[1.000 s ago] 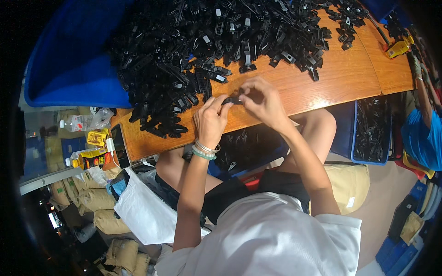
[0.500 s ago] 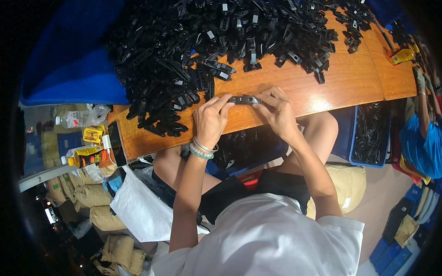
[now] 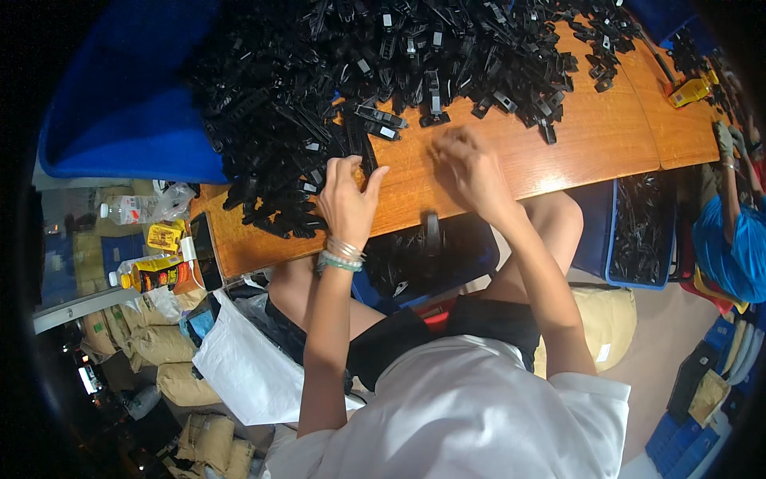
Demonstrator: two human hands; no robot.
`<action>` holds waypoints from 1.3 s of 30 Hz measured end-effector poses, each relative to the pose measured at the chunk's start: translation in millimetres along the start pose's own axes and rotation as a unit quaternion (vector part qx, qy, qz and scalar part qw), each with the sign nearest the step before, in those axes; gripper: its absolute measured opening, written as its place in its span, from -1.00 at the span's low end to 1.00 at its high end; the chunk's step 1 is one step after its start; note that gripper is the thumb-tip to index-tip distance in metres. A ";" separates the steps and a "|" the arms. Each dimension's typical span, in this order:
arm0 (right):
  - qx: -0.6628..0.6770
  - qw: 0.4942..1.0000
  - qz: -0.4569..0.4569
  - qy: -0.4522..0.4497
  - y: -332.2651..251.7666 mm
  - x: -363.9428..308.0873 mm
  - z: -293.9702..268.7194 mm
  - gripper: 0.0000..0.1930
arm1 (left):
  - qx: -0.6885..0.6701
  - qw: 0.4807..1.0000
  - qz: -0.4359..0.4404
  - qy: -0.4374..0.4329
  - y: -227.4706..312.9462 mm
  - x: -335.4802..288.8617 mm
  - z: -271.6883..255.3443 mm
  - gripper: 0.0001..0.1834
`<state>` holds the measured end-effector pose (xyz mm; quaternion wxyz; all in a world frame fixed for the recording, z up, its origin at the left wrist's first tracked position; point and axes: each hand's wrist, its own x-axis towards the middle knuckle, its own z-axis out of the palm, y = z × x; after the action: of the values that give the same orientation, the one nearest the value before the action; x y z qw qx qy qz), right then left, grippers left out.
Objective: The person assembles small plastic components by hand at a table.
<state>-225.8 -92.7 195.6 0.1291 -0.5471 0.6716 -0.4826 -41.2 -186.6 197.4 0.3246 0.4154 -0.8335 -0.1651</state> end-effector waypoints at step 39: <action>0.069 0.989 0.025 -0.126 12.4 -13.9 -16.4 -0.71 | -0.163 0.973 0.083 -0.144 2.9 -4.6 8.9 -0.74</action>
<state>-239.7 -73.3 189.1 0.2620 -0.5764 0.6286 -0.4515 -46.9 -181.0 190.6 0.2770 0.2585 -0.8648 -0.3296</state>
